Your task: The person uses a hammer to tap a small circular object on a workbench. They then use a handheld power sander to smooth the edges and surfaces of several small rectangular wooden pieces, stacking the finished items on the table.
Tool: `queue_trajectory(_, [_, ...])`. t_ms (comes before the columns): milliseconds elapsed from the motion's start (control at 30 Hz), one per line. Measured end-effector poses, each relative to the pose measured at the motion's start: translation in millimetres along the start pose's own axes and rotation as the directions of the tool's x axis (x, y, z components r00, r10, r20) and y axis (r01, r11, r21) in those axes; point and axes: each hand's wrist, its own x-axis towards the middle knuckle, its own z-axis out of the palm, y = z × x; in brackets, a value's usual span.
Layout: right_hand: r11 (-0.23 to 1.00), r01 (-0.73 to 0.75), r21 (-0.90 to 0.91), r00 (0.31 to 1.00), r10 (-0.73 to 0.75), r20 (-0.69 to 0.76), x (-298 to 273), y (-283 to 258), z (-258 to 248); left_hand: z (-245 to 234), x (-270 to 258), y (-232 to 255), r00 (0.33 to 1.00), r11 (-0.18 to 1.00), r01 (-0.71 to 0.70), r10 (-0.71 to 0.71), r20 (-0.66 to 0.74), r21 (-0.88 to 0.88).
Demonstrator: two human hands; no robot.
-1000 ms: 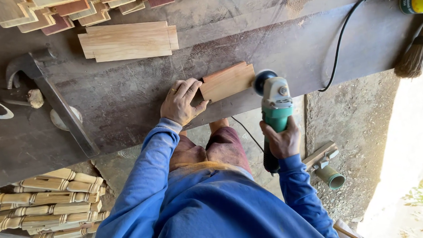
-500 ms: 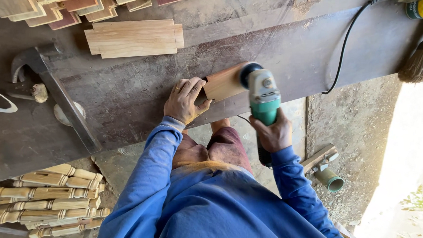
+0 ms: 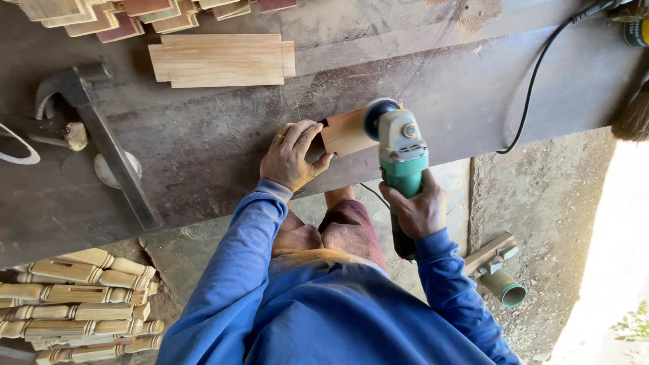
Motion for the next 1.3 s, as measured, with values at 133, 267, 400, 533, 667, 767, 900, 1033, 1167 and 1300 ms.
queue_trajectory(133, [0.997, 0.033, -0.076, 0.999, -0.031, 0.034, 4, -16, 11, 2, -3, -3, 1.000, 1.000, 0.002, -0.002, -0.006, -0.014])
queue_trajectory(267, [0.993, 0.035, -0.114, 0.996, -0.026, 0.081, 8, -21, 15, 1, -3, -4, 1.000, 1.000, -0.003, 0.003, 0.005, -0.016])
queue_trajectory(400, [0.990, 0.035, -0.136, 0.997, -0.024, 0.080, 12, -15, 13, 3, -3, -7, 1.000, 1.000, -0.012, 0.013, 0.017, -0.021])
queue_trajectory(533, [0.991, 0.035, -0.133, 0.999, -0.033, 0.022, 20, 7, -4, 1, -1, -7, 0.999, 0.999, -0.023, 0.023, 0.022, -0.032])
queue_trajectory(667, [0.996, -0.093, 0.005, 0.995, 0.094, -0.027, 26, 22, -28, -1, -1, -6, 1.000, 0.999, -0.013, 0.014, 0.018, -0.035])
queue_trajectory(767, [0.976, -0.192, 0.106, 0.974, 0.203, -0.104, 27, 33, -49, 4, -4, -7, 1.000, 0.999, 0.003, -0.003, 0.016, -0.044])
queue_trajectory(900, [0.953, -0.203, 0.225, 0.955, 0.243, -0.167, 9, 43, -74, -8, -1, 3, 0.999, 0.998, 0.023, -0.022, 0.032, -0.050])
queue_trajectory(1033, [0.941, -0.155, 0.300, 0.960, 0.215, -0.178, -18, 52, -90, -16, 25, 32, 0.996, 0.996, -0.093, 0.093, -0.012, 0.009])
queue_trajectory(1167, [0.926, -0.171, 0.337, 0.961, 0.233, -0.152, -46, 70, -94, 12, 33, 45, 0.997, 0.991, -0.079, 0.079, 0.007, 0.107])
queue_trajectory(1300, [0.912, -0.189, 0.365, 0.955, 0.257, -0.146, -57, 86, -103, 5, 69, 84, 0.982, 0.994, 0.062, -0.045, -0.185, 0.087])
